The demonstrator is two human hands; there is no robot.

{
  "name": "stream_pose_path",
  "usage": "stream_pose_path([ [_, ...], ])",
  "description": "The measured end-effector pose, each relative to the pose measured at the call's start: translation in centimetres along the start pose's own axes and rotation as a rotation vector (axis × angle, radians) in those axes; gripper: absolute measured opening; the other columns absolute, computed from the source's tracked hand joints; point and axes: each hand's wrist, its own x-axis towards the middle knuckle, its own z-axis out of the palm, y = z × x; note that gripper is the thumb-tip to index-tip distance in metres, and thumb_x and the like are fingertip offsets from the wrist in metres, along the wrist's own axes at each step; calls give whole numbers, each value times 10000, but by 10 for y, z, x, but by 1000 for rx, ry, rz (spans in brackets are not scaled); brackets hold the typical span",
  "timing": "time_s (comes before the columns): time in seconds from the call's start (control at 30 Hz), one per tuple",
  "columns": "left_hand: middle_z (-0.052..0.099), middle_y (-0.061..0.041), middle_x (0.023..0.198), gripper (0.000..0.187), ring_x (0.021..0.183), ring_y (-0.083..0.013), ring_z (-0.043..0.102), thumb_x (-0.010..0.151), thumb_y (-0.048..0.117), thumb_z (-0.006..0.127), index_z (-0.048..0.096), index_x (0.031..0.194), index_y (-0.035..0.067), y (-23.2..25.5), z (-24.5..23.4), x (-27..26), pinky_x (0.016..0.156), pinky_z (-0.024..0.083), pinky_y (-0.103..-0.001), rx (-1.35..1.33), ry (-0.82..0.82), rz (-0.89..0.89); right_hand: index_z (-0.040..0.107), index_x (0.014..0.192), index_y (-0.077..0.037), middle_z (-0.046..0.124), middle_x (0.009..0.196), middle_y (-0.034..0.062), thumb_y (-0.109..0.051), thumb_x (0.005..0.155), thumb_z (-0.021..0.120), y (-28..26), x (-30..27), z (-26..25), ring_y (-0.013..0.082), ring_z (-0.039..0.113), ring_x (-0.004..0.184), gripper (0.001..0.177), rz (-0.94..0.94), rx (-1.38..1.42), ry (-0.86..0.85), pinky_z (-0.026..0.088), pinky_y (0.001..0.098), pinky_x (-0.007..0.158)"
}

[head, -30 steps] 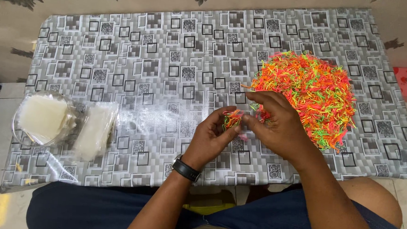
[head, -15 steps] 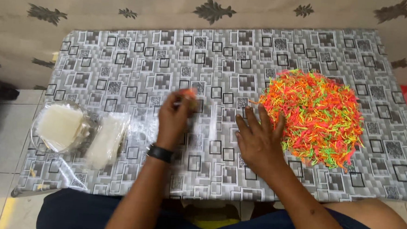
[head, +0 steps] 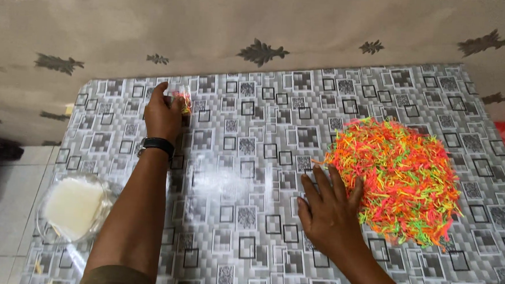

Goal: Packaging small colorful plastic items into small plastic bags.

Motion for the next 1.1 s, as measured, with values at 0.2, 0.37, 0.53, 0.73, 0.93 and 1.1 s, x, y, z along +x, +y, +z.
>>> stream_pose_path([
  [0.2, 601, -249, 1188, 510, 1006, -375, 613, 937, 104, 703, 529, 1390, -53, 0, 6, 11, 871, 503, -451, 132, 125, 183, 608, 1339, -127, 545, 1479, 134, -396, 897, 610, 0, 0, 1, 373, 425, 1431, 518, 2, 11, 6, 199, 785, 1105],
  [0.37, 599, -195, 1266, 420, 1091, -374, 578, 913, 304, 733, 683, 1234, 38, 27, 3, -37, 866, 493, -486, 419, 107, 328, 601, 1341, -115, 545, 1472, 148, -390, 894, 610, -1, 0, 1, 378, 439, 1411, 524, -6, 6, 9, 205, 792, 1100],
  [0.53, 625, -96, 1304, 383, 1231, -341, 541, 925, 439, 682, 663, 1155, 132, 32, 12, -53, 949, 395, -567, 514, 14, 362, 600, 1346, -115, 543, 1470, 155, -381, 887, 616, 0, 0, 2, 384, 443, 1405, 530, -5, 11, 3, 209, 805, 1090],
  [0.73, 584, -126, 1363, 474, 1222, -330, 539, 961, 480, 611, 637, 1225, 87, 32, 22, -36, 934, 362, -567, 494, 12, 292, 606, 1345, -104, 540, 1472, 142, -380, 901, 611, 0, 0, 1, 369, 433, 1406, 524, -13, 17, 40, 166, 790, 1131],
  [0.93, 592, -140, 1312, 470, 1139, -348, 583, 939, 489, 675, 673, 1177, 83, 20, 15, -30, 938, 398, -562, 491, 64, 312, 607, 1339, -108, 544, 1465, 140, -376, 893, 622, 0, 1, 1, 353, 440, 1402, 521, -14, 11, 37, 199, 783, 1110],
  [1.1, 521, -146, 1439, 527, 1347, -395, 445, 968, 493, 588, 626, 1313, 97, 22, 15, -31, 996, 370, -605, 520, -18, 257, 625, 1306, -91, 566, 1432, 155, -341, 881, 650, -1, 3, -3, 363, 467, 1377, 493, -29, 28, 60, 220, 798, 1094],
])
